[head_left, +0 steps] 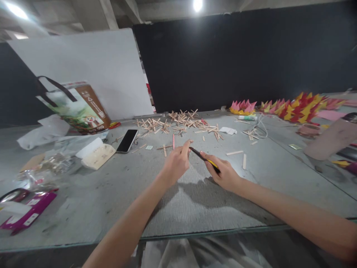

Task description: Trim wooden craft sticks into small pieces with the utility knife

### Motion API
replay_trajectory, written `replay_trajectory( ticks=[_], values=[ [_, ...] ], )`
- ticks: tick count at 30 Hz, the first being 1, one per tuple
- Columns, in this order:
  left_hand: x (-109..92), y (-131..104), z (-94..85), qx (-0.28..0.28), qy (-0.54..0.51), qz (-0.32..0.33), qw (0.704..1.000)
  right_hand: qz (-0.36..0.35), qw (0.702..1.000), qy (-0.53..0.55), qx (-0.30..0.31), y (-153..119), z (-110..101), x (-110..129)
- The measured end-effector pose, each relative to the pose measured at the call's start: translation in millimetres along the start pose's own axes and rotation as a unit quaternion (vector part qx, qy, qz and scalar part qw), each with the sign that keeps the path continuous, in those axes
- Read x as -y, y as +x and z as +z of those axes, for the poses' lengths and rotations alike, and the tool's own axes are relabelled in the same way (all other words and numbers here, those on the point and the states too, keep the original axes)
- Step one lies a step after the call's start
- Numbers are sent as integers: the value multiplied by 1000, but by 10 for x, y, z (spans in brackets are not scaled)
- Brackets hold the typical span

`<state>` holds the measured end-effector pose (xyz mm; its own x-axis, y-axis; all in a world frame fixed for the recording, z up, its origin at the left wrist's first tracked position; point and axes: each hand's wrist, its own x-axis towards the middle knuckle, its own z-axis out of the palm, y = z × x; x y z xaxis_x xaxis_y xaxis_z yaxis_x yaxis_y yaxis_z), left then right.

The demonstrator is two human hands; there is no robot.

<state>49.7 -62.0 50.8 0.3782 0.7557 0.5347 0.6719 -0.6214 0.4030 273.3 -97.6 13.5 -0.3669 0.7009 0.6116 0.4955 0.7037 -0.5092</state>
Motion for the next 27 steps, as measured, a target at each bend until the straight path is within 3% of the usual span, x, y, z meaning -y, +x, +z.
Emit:
replay_trajectory(
  ticks=[5,10,16,21,27],
  values=[
    [-82,13,-45,-30,-96,-42,994,14,1000,-22,3,-21,-3,-3],
    [-78,14,-70,-1,-51,0,999,-1,999,-36,4,-29,-4,8],
    [-87,6,-54,-7,-103,-22,994,-6,999,-51,2,-42,11,-2],
    [-10,-5,-32,18,-16,25,999,-2,999,-38,10,-55,23,-20],
    [147,17,52,49,-66,-30,996,37,999,0,33,8,50,-34]
  ],
)
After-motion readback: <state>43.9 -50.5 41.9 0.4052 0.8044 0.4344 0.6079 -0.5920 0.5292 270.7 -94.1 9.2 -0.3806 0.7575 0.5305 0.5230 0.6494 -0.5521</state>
